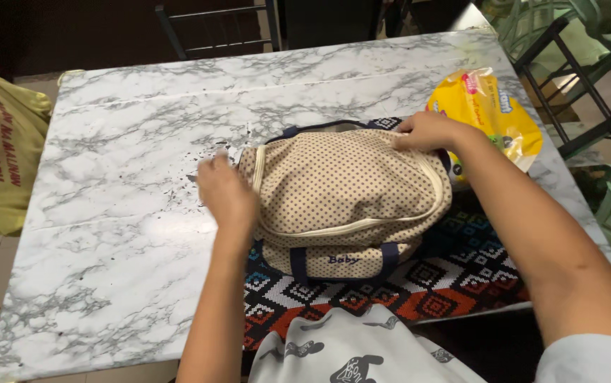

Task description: The person packs a diaper bag with diapers, folded white cloths, and a small bottle. They place items into the bag, close the zipper, then reopen the bag and remove some items to place them on the table.

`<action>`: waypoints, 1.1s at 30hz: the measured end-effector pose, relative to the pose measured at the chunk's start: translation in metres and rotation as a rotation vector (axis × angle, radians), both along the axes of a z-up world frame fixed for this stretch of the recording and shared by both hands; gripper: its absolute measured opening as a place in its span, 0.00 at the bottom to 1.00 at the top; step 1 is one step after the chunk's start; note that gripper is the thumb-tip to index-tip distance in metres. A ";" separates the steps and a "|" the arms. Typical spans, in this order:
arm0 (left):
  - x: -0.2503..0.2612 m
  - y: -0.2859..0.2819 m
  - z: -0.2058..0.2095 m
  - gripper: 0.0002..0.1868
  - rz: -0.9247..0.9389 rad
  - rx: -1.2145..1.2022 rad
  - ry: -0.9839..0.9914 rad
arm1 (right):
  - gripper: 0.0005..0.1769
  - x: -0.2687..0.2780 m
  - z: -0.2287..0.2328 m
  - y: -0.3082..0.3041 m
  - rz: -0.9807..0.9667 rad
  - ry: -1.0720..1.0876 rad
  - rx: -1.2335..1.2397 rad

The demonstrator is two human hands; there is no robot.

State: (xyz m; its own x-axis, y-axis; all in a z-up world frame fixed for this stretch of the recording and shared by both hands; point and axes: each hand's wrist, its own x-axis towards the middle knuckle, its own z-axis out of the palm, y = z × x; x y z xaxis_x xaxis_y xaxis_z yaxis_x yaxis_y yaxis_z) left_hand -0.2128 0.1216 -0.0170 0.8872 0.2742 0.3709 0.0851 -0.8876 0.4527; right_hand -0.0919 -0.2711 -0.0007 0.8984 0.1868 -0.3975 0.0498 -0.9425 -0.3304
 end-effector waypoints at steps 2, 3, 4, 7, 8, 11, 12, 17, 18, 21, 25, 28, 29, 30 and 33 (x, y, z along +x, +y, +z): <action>0.013 -0.035 0.001 0.33 -0.191 0.166 -0.216 | 0.19 -0.003 -0.001 -0.010 -0.153 0.077 0.233; 0.021 -0.057 0.000 0.32 -0.322 0.169 -0.243 | 0.19 -0.006 -0.002 -0.014 -0.135 0.022 0.227; 0.024 -0.080 -0.004 0.31 -0.462 0.063 -0.244 | 0.20 -0.009 -0.005 -0.015 -0.114 -0.034 0.221; 0.043 -0.151 -0.012 0.33 -0.755 -0.040 -0.273 | 0.19 -0.024 -0.017 -0.011 0.085 -0.366 0.099; 0.050 -0.170 -0.015 0.32 -0.762 -0.016 -0.243 | 0.18 -0.033 -0.022 -0.010 0.176 -0.496 0.040; 0.061 -0.206 -0.024 0.31 -0.806 0.027 -0.162 | 0.26 -0.066 -0.023 -0.017 0.232 -0.692 0.270; 0.061 -0.213 -0.025 0.31 -0.840 0.022 -0.143 | 0.24 -0.077 -0.021 -0.020 0.083 -0.613 0.357; 0.040 -0.213 -0.021 0.22 -0.941 0.024 0.065 | 0.16 -0.120 -0.027 -0.025 -0.322 -0.480 0.746; 0.035 -0.210 -0.018 0.21 -0.950 0.047 0.137 | 0.16 -0.123 -0.030 -0.025 -0.359 -0.480 0.800; 0.011 -0.211 -0.010 0.21 -0.976 0.119 0.022 | 0.17 -0.132 -0.040 -0.025 -0.480 -0.431 0.985; -0.014 -0.213 -0.009 0.23 -0.957 0.161 -0.065 | 0.20 -0.138 -0.038 -0.030 -0.572 -0.291 1.064; -0.027 -0.216 -0.010 0.28 -0.939 0.255 -0.103 | 0.15 -0.127 -0.016 -0.031 -0.264 -0.414 0.621; -0.029 -0.216 -0.010 0.29 -0.937 0.285 -0.098 | 0.13 -0.120 -0.008 -0.030 -0.115 -0.478 0.415; -0.030 -0.217 -0.011 0.30 -0.940 0.314 -0.094 | 0.12 -0.112 -0.005 -0.024 -0.078 -0.505 0.261; -0.032 -0.218 -0.014 0.32 -0.948 0.323 -0.079 | 0.16 -0.079 -0.002 -0.002 0.018 -0.489 -0.151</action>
State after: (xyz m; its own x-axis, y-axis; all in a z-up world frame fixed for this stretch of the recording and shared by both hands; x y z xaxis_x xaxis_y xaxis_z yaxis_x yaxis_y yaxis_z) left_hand -0.2445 -0.0968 -0.0308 0.6567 -0.6570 0.3703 -0.7406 -0.6544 0.1523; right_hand -0.1709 -0.2736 -0.0025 0.9832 0.1770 0.0448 0.1813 -0.9754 -0.1250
